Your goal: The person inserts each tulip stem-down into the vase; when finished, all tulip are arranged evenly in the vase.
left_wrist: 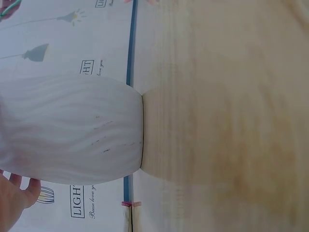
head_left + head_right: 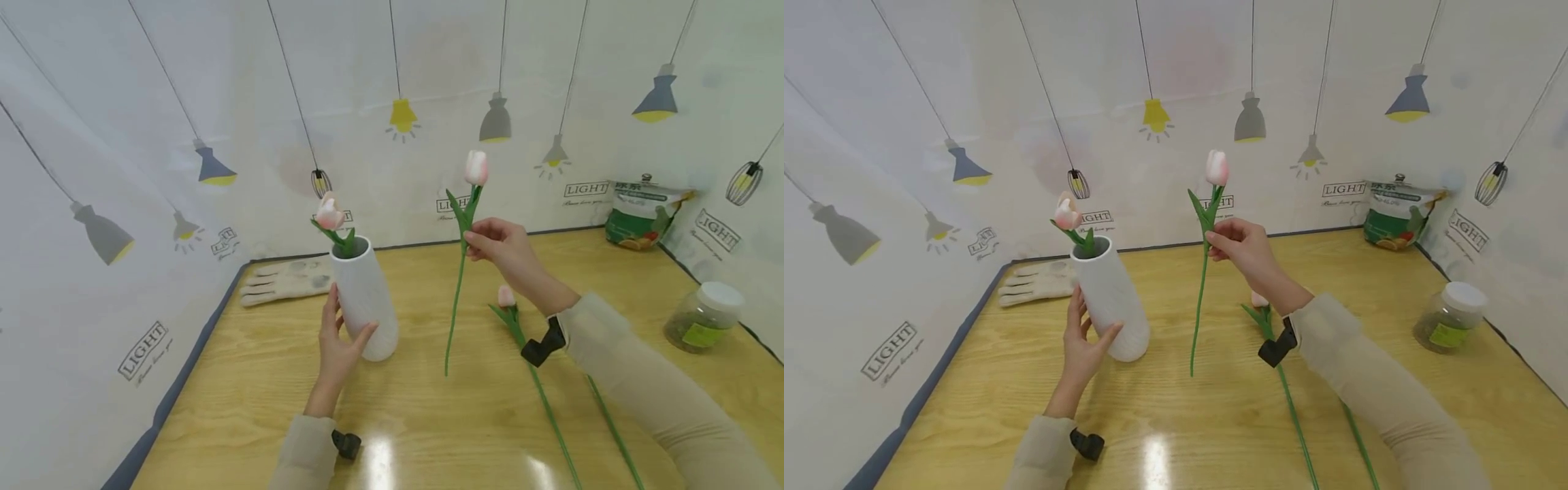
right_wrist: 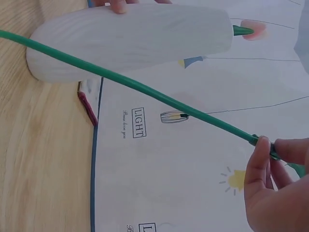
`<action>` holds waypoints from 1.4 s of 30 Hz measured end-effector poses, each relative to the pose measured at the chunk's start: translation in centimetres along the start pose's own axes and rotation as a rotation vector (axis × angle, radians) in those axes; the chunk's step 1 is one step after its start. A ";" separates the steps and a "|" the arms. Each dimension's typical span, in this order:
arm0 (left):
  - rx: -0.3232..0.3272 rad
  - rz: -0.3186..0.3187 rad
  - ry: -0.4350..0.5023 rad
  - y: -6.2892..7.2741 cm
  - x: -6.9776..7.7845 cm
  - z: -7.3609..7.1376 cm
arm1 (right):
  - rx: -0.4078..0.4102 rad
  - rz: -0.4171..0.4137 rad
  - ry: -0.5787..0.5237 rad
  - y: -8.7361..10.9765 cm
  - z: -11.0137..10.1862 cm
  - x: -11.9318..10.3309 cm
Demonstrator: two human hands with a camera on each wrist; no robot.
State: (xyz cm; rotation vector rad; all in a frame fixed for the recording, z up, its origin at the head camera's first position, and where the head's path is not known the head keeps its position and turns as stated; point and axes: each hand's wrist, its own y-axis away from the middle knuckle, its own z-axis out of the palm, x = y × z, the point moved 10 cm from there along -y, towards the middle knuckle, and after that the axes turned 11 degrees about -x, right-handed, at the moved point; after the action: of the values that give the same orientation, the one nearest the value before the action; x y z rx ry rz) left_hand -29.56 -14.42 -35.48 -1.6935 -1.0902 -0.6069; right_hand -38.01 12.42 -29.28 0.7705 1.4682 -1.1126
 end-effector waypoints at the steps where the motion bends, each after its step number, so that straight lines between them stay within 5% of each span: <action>1: 0.004 0.003 0.000 0.0 0.0 0.0 | -0.003 -0.019 -0.012 -0.1 0.2 -0.4; 14: -0.002 -0.022 0.025 0.0 -0.5 0.1 | 0.083 -0.221 -0.174 -0.2 -0.8 -5.7; 25: -0.010 -0.024 0.020 -0.1 -1.0 0.2 | 0.051 -0.340 -0.341 -0.7 0.3 -11.1; 35: -0.003 -0.004 0.018 -0.1 -3.5 0.5 | 0.099 -0.416 -0.375 -0.3 0.6 -13.0; 42: -0.005 -0.017 0.015 -0.3 -3.3 0.3 | 0.176 -0.498 -0.447 -0.1 -0.2 -14.6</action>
State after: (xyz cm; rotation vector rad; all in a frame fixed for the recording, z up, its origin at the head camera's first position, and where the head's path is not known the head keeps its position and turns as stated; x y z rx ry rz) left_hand -31.44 -15.35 -38.10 -1.6824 -1.0947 -0.6326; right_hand -35.26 14.12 -15.07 0.2384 1.2116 -1.6839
